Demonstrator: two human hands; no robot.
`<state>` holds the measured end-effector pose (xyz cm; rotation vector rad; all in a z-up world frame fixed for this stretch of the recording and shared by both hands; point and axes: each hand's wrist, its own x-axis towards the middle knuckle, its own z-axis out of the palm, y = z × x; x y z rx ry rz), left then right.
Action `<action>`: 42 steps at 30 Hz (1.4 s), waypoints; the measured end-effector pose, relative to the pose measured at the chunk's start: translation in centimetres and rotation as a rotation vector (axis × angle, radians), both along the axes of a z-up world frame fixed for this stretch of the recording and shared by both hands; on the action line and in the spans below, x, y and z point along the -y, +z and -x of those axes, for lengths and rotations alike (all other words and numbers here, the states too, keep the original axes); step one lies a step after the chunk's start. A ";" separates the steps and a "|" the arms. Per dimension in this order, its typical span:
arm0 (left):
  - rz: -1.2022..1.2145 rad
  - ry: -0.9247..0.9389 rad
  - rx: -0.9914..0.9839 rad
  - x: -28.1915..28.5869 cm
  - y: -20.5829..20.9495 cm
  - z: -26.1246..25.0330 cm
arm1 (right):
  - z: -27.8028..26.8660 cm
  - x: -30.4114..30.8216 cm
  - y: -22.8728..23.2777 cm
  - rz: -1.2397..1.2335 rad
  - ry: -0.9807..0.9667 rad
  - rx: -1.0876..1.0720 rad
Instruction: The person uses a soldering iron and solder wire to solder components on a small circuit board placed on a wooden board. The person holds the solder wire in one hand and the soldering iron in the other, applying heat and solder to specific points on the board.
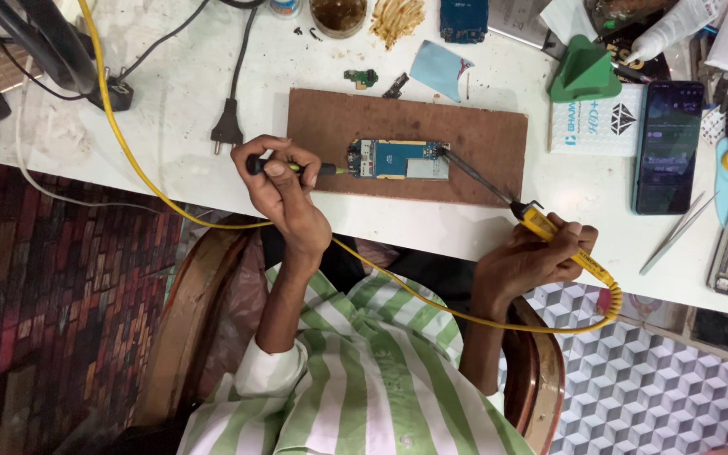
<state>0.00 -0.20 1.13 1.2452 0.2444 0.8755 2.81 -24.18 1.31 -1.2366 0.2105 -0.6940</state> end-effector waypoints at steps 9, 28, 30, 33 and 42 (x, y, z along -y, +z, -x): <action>-0.005 -0.005 -0.017 0.0 0.2 0.2 | 0.1 -0.1 0.1 -0.004 -0.001 -0.011; -0.018 0.010 -0.012 0.0 0.0 0.0 | 0.1 -0.2 0.4 0.006 0.022 0.007; 0.000 0.008 -0.016 0.0 0.1 0.0 | 0.0 -0.1 0.3 0.010 0.016 0.006; 0.004 0.008 -0.021 0.1 0.2 0.1 | 0.1 0.1 0.1 0.014 0.022 0.011; 0.010 0.006 -0.019 0.1 0.5 0.0 | 0.0 0.1 -0.2 -0.046 -0.028 0.012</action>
